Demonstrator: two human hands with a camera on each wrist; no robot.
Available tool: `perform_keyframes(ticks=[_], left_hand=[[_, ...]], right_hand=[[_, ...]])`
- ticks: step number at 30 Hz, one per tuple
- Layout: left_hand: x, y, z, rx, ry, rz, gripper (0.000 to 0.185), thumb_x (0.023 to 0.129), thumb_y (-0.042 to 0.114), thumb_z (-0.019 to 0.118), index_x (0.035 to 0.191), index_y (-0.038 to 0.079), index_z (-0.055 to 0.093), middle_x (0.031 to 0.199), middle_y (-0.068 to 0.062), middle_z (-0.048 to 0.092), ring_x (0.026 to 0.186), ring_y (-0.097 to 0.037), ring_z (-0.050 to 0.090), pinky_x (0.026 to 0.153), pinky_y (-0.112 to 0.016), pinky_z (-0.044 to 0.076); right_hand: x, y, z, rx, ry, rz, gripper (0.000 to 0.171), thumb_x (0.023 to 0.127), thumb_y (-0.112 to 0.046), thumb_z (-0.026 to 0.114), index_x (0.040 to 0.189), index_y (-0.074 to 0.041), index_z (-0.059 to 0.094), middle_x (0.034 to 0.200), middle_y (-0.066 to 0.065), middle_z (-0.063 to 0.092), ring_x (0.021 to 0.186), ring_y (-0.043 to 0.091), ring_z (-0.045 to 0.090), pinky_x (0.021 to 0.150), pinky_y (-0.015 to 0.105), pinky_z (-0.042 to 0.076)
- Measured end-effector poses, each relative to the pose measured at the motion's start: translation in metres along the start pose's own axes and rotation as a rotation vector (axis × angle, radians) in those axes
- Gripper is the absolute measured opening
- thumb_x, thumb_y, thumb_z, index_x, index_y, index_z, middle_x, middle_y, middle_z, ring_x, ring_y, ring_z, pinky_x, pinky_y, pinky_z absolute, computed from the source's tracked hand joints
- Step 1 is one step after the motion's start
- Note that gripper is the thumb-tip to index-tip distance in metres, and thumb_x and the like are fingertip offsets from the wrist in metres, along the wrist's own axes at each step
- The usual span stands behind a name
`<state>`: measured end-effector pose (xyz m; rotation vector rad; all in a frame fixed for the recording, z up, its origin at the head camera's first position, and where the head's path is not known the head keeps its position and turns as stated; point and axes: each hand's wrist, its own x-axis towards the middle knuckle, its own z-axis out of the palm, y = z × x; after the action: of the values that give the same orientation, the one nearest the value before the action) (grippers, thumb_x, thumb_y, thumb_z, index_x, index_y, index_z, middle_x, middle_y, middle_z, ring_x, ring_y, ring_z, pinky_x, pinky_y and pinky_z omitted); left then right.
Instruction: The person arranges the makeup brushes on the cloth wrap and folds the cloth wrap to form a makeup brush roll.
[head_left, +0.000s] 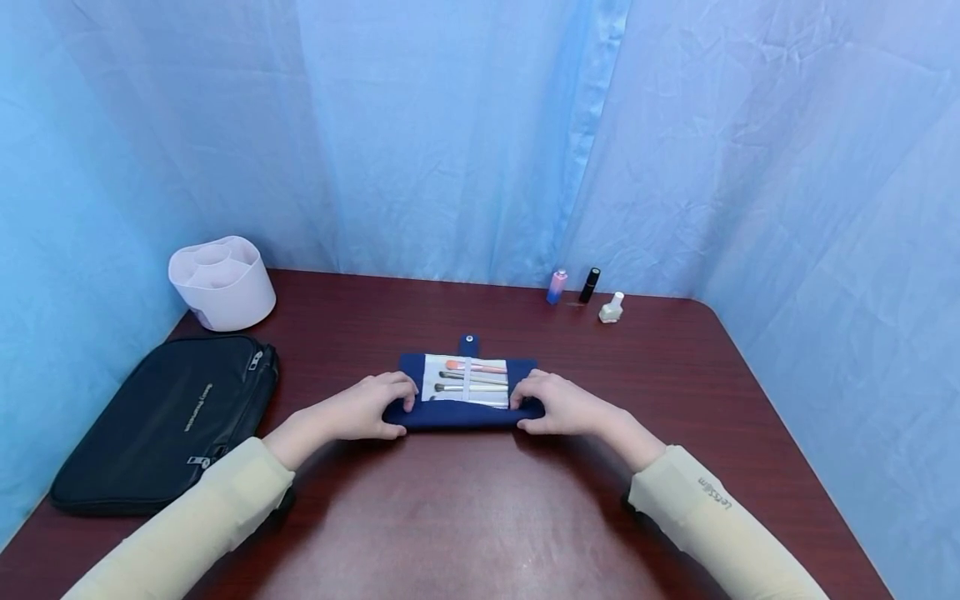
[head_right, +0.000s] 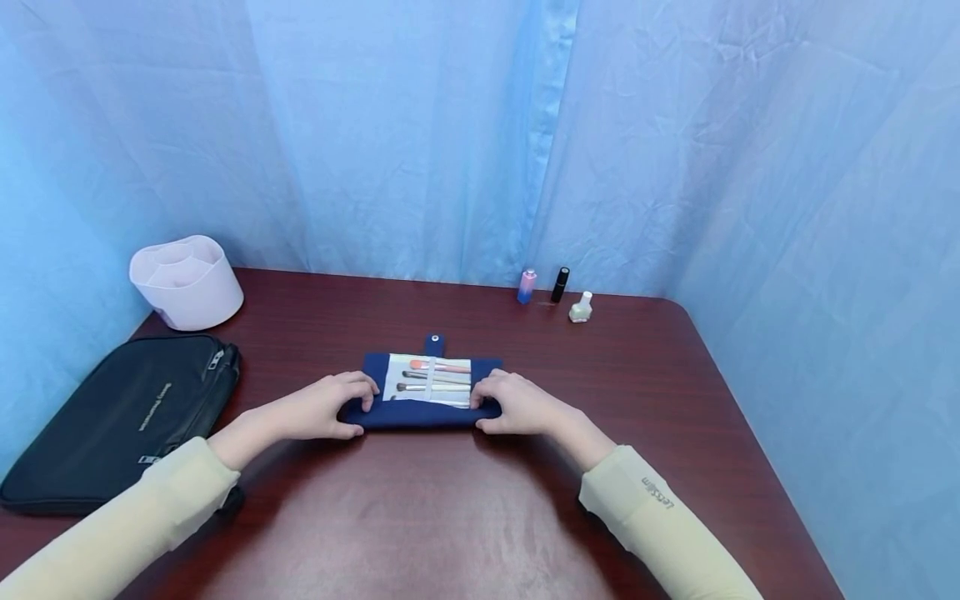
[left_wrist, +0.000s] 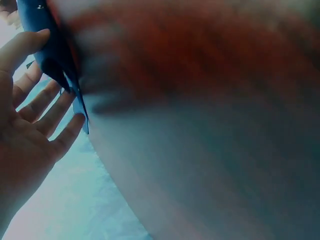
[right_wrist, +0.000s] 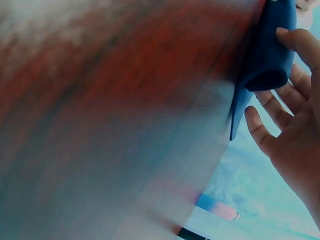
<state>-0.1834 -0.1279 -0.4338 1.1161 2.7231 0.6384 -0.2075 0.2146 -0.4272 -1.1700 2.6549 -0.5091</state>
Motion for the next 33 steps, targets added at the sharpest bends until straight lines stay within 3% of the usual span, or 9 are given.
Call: perform_keyframes(ticks=[5,8,16,24,33], left_hand=[[0.006,-0.006,-0.004,-0.019,-0.003,-0.019,0.009,0.083,0.017,0.067,0.087,0.017,0.059,0.113,-0.002,0.058,0.098,-0.016,0.054,0.083,-0.033,0.048],[0.011,-0.009,-0.008,-0.045,-0.007,-0.045,0.004,0.086,0.015,0.064,0.088,0.014,0.061,0.117,-0.005,0.058,0.101,-0.017,0.056,0.085,-0.034,0.049],[0.024,-0.019,-0.02,-0.055,-0.01,-0.136,0.009,0.09,0.017,0.058,0.096,0.01,0.061,0.129,-0.015,0.049,0.11,-0.026,0.054,0.09,-0.041,0.047],[0.043,-0.033,-0.029,-0.017,0.002,-0.157,0.017,0.094,0.016,0.057,0.104,0.003,0.061,0.113,-0.014,0.057,0.093,-0.022,0.054,0.085,-0.04,0.047],[0.063,-0.049,-0.025,-0.016,0.029,-0.23,0.017,0.093,0.015,0.057,0.101,0.001,0.063,0.101,-0.013,0.063,0.088,-0.022,0.057,0.082,-0.038,0.048]], right_hand=[[0.005,0.007,0.0,0.043,0.073,0.04,0.009,0.084,-0.025,0.066,0.09,-0.021,0.061,0.122,0.003,0.055,0.114,0.02,0.044,0.096,0.041,0.043],[0.007,0.01,-0.003,0.057,0.084,0.093,0.01,0.086,-0.025,0.063,0.093,-0.018,0.061,0.13,0.01,0.052,0.119,0.025,0.044,0.098,0.044,0.043],[0.02,0.02,-0.015,-0.022,0.075,0.137,0.021,0.092,-0.025,0.056,0.107,-0.011,0.061,0.112,0.007,0.06,0.095,0.019,0.055,0.086,0.038,0.049],[0.036,0.036,-0.02,-0.006,0.07,0.157,0.016,0.093,-0.026,0.055,0.099,-0.013,0.062,0.089,-0.001,0.062,0.078,0.015,0.054,0.074,0.035,0.047],[0.052,0.047,-0.022,0.051,0.041,0.274,0.021,0.095,-0.027,0.054,0.104,-0.011,0.065,0.091,0.001,0.065,0.083,0.017,0.057,0.08,0.036,0.048]])
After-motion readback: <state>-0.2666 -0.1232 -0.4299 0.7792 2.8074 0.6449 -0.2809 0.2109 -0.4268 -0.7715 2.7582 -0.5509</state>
